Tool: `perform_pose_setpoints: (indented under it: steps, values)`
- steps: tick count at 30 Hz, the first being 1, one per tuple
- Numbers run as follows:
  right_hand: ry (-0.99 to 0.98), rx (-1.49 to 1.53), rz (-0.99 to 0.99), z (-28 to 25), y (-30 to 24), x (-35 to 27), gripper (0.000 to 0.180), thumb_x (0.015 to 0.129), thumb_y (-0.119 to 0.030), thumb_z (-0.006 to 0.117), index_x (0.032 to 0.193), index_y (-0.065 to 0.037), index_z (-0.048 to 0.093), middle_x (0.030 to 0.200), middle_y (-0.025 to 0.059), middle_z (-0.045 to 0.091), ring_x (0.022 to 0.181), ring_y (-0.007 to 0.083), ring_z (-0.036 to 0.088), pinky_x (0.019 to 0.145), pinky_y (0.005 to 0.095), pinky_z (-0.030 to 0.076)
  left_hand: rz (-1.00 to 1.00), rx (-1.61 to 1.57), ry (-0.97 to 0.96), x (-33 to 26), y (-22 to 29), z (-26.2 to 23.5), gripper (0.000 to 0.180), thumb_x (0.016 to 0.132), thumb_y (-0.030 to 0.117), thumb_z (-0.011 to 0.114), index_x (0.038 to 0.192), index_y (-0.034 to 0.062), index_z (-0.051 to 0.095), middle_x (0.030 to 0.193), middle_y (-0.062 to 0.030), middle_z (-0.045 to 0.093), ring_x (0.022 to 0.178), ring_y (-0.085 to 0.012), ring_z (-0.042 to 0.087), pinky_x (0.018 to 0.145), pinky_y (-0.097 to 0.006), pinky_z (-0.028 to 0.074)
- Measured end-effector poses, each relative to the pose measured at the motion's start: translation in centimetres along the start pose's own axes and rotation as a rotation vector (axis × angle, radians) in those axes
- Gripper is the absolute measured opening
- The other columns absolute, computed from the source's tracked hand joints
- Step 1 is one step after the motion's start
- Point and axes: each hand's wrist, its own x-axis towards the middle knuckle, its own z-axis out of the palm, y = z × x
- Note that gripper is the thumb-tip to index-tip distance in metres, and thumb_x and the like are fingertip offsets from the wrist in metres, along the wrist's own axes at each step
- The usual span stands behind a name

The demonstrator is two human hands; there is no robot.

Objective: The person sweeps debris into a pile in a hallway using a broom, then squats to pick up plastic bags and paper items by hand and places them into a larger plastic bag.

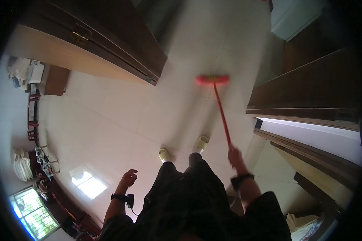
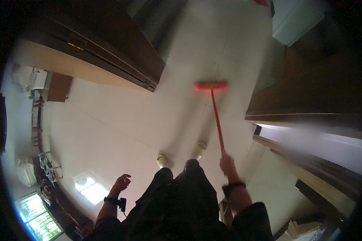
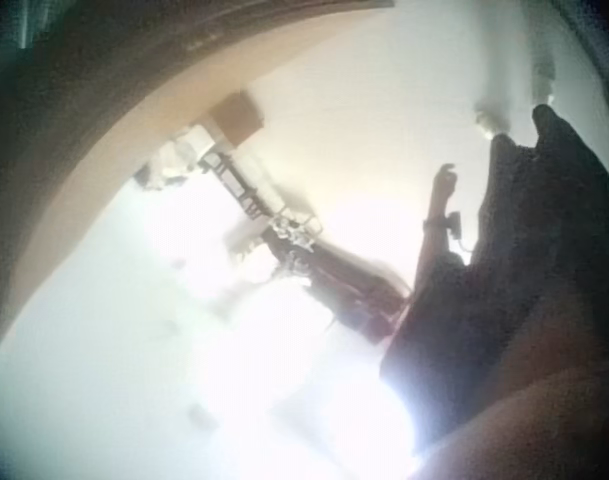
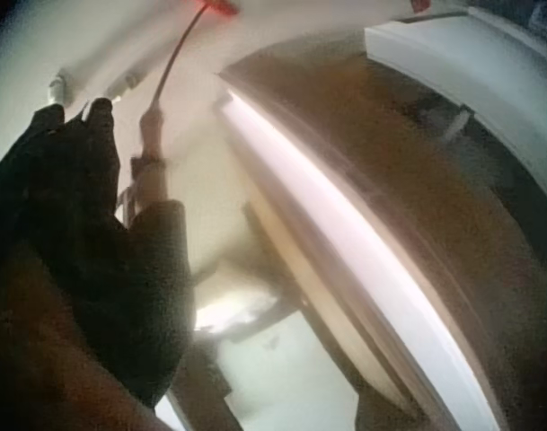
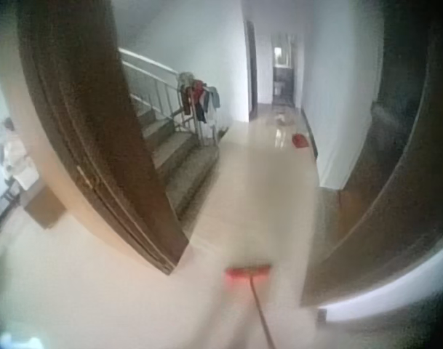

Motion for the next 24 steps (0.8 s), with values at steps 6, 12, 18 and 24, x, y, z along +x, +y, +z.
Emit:
perform_pose_setpoints:
  steps: [6, 12, 18, 24]
  values:
    - [-0.034, 0.302, 0.12, -10.1, -8.8, 8.3, 0.037, 0.086, -0.017, 0.04, 0.123, -0.014, 0.042, 0.05, 0.0074, 0.048, 0.035, 0.016, 0.047, 0.031, 0.0314, 0.04, 0.138, -0.013, 0.103, 3.2, 1.6, -2.3, 0.023, 0.076, 0.005, 0.045, 0.096, 0.0068, 0.056, 0.072, -0.0128, 0.059, 0.063, -0.019, 0.057, 0.056, -0.03, 0.046]
    - [-0.089, 0.055, -0.053, -5.7, -4.0, -3.8, 0.046, 0.081, -0.01, 0.044, 0.126, -0.006, 0.035, 0.088, 0.0246, 0.057, 0.076, 0.038, 0.057, 0.064, 0.045, 0.046, 0.179, -0.076, 0.037, 5.1, 2.0, -0.1, 0.024, 0.077, 0.011, 0.049, 0.1, 0.0066, 0.054, 0.064, -0.0071, 0.055, 0.054, -0.0116, 0.05, 0.049, -0.026, 0.042]
    - [-0.394, 0.08, 0.286, -4.7, -2.9, -14.3, 0.056, 0.079, -0.012, 0.045, 0.132, -0.021, 0.028, 0.089, 0.0251, 0.057, 0.081, 0.0402, 0.056, 0.068, 0.0455, 0.046, 0.138, -0.044, -0.058, 5.6, -2.7, 5.6, 0.024, 0.074, 0.011, 0.049, 0.096, 0.0071, 0.057, 0.059, -0.0089, 0.052, 0.056, -0.0137, 0.051, 0.05, -0.029, 0.043]
    - [-0.078, 0.139, -0.049, 0.7, -1.9, -3.9, 0.034, 0.085, -0.017, 0.038, 0.118, -0.016, 0.048, 0.062, 0.0196, 0.056, 0.05, 0.0276, 0.058, 0.047, 0.0398, 0.047, -0.046, -0.137, -0.154, 5.4, -4.6, 3.2, 0.026, 0.072, 0.011, 0.05, 0.097, 0.0043, 0.056, 0.055, -0.004, 0.052, 0.047, -0.0104, 0.048, 0.046, -0.027, 0.043]
